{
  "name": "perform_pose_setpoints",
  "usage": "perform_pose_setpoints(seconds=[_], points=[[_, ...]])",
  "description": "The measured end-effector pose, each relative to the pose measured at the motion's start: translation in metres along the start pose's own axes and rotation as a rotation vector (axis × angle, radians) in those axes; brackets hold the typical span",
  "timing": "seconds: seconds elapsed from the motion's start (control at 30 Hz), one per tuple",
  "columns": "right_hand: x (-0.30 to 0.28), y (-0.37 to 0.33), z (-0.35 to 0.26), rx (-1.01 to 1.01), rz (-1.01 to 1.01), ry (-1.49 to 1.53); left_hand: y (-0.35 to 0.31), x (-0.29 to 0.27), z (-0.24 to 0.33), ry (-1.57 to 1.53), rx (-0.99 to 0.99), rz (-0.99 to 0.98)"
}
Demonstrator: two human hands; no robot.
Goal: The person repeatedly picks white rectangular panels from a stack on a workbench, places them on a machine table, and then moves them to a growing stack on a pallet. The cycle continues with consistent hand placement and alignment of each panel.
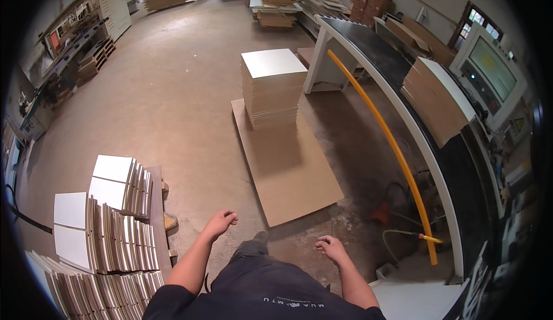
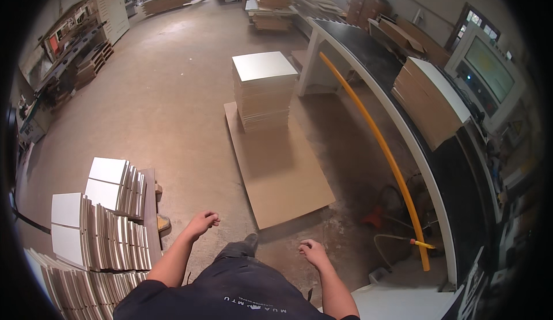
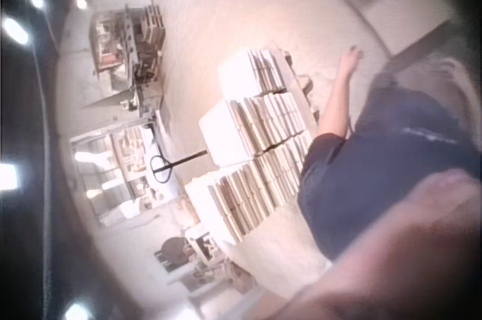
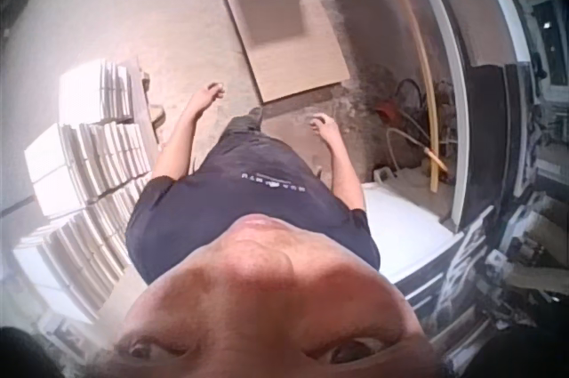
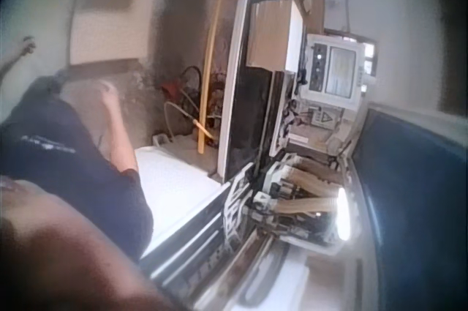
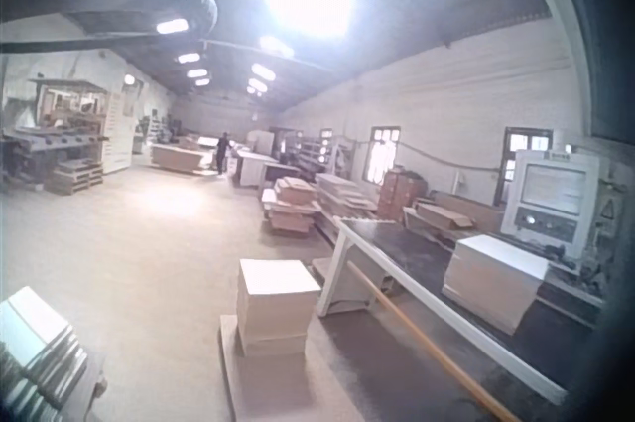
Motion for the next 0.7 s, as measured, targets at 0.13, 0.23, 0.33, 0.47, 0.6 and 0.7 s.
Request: perform_pose_setpoints(seconds=[0.13, 0.23, 0.33, 0.47, 0.6, 0.7], points=[[-0.089, -0.009, -0.020, -0.081, 0.178, 0.242, 0.075, 0.071, 0.097, 0.208, 0.204, -0.097], [-0.155, -0.020, -0.048, -0.160, 0.305, 0.282, 0.125, 0.135, 0.159, 0.259, 0.284, -0.200], [-0.230, -0.037, -0.081, -0.215, 0.401, 0.282, 0.161, 0.207, 0.219, 0.170, 0.235, -0.338], [-0.345, -0.070, -0.144, -0.302, 0.556, 0.332, 0.193, 0.286, 0.321, 0.068, 0.294, -0.452], [-0.444, -0.093, -0.222, -0.459, 0.672, 0.577, 0.234, 0.318, 0.487, 0.184, 0.628, -0.296], [-0.507, -0.089, -0.297, -0.577, 0.648, 0.554, 0.243, 0.338, 0.663, 0.141, 1.077, -0.100]])
Point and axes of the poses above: each hand's wrist, its own y-axis towards the middle knuckle, its own x-axis out of the palm, z = x × y, the point moved 9 cm from there along y, towards the middle knuckle, and after that the axes turned 12 degrees about y, right-handed, at the moved point
